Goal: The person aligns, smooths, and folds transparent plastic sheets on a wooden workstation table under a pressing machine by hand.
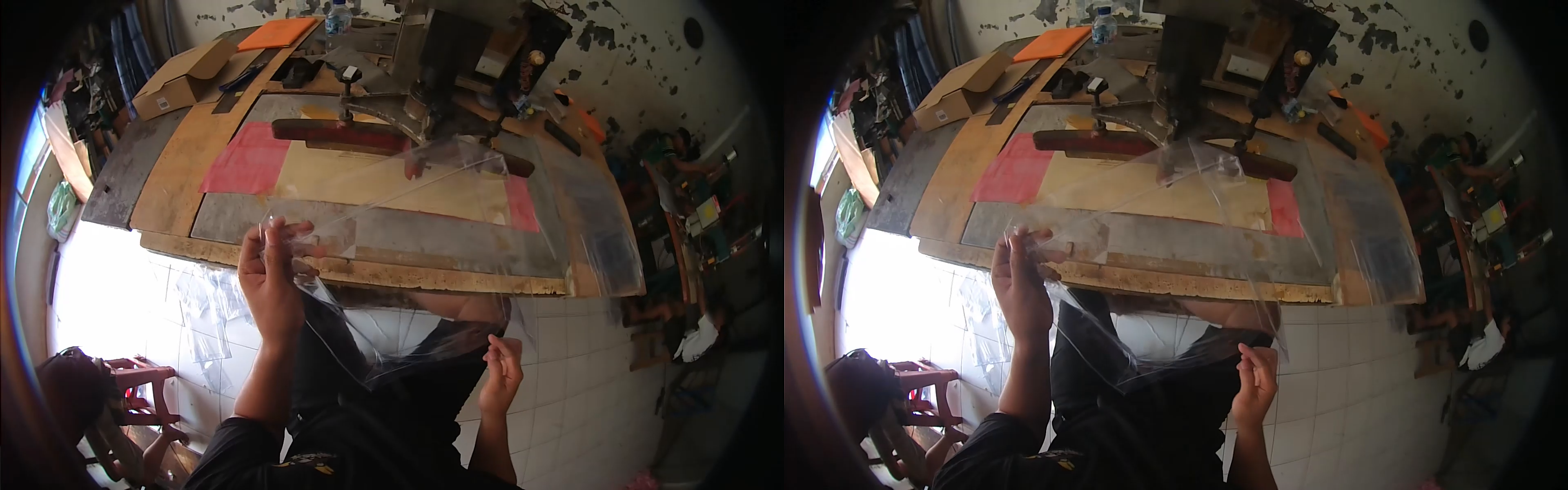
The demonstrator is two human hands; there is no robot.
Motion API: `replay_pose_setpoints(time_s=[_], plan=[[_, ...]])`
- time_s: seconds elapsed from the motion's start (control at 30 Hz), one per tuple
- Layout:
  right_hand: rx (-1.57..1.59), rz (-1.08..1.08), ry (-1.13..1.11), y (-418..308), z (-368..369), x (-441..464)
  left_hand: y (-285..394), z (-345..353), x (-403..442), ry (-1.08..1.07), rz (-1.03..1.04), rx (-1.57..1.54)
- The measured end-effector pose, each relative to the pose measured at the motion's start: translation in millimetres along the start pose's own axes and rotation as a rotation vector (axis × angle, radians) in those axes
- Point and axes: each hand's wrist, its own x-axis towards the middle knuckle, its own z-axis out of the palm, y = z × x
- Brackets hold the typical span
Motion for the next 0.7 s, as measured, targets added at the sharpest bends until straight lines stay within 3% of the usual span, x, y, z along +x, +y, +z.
replay_pose_setpoints(time_s=[0.07, 0.1, 0.13, 0.2, 0.37, 0.4, 0.53, 0.7], plan=[[0.01, -0.197, -0.267, -3, -20, 12, 0, 1, -2, 0.005, 0.035, 0.061], [0.451, -0.056, -0.483, -5, -25, 16, 0, 2, -3, -0.063, 0.02, 0.015], [0.454, -0.055, -0.493, -3, -18, 16, 1, 4, -5, -0.133, 0.006, -0.031], [1.472, 0.093, -0.785, 9, 6, 11, -1, 8, -9, -0.184, -0.023, -0.04], [1.4, 0.176, -0.979, -19, 64, 26, -5, 32, -29, -0.665, -0.041, -0.23], [1.413, 0.084, -1.003, -27, 72, 33, -4, 37, -32, -0.732, -0.041, -0.227], [1.276, -0.131, -1.089, -62, 88, 55, -14, 53, -45, -0.791, 0.152, -0.275], [1.138, -0.14, -1.087, -69, 90, 63, -11, 55, -48, -0.792, 0.136, -0.415]])
